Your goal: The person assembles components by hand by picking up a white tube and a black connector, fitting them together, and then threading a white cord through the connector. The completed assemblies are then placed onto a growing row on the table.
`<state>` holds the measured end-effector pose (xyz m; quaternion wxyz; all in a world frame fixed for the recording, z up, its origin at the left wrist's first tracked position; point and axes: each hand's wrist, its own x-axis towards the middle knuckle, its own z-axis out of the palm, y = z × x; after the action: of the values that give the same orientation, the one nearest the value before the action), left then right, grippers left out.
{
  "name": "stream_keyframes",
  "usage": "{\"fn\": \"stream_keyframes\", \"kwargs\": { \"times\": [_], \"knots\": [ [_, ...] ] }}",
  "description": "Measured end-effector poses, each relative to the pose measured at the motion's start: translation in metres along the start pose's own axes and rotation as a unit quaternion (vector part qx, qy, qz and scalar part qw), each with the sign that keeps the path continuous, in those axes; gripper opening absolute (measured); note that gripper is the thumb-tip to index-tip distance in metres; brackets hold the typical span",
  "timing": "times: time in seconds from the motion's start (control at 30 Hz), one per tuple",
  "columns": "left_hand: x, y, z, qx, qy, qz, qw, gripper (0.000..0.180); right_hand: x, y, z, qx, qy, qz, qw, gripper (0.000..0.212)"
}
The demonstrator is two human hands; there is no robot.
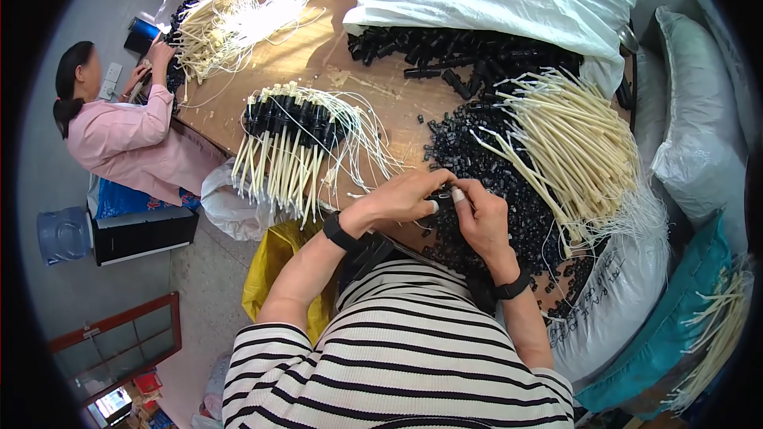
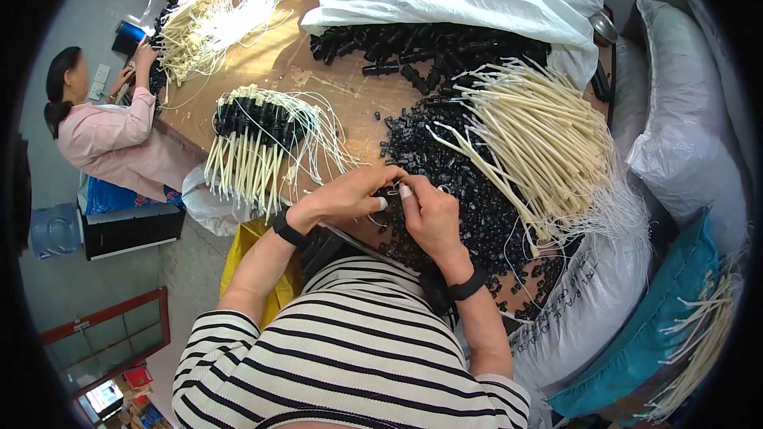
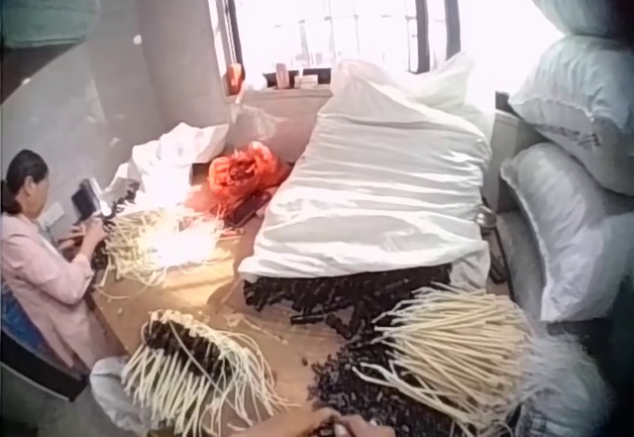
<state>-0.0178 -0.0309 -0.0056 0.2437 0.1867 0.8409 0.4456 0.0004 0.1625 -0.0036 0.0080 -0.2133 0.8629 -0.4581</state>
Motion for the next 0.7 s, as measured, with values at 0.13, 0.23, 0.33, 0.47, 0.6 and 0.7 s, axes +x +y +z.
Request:
{"fn": "stream_keyframes", "kwargs": {
  "times": [0.13,0.23,0.33,0.47,0.6,0.7],
  "knots": [
    [-0.003,0.003,0.0,-0.031,0.0,0.058,0.998,0.045,-0.001,0.0,0.0,0.032,-0.025,-0.05,0.998,0.017],
    [-0.004,0.002,-0.004,-0.092,0.012,0.058,0.994,0.045,0.001,-0.006,-0.004,0.024,-0.039,-0.039,0.998,0.019],
    [-0.004,0.005,-0.008,-0.048,0.011,-0.005,0.999,0.047,0.002,0.0,-0.002,0.022,-0.014,0.0,1.0,0.021],
    [-0.005,0.011,-0.008,0.004,-0.004,0.011,1.0,0.047,0.001,0.001,0.0,-0.008,-0.063,-0.025,0.998,0.02],
    [-0.003,0.007,-0.006,-0.055,-0.006,0.016,0.998,0.047,0.002,-0.005,-0.005,-0.01,-0.062,-0.047,0.997,0.022],
    [-0.004,0.013,0.004,-0.117,0.101,0.059,0.986,0.046,-0.001,0.0,0.003,-0.052,-0.007,-0.053,0.997,0.025]
  ]
}}
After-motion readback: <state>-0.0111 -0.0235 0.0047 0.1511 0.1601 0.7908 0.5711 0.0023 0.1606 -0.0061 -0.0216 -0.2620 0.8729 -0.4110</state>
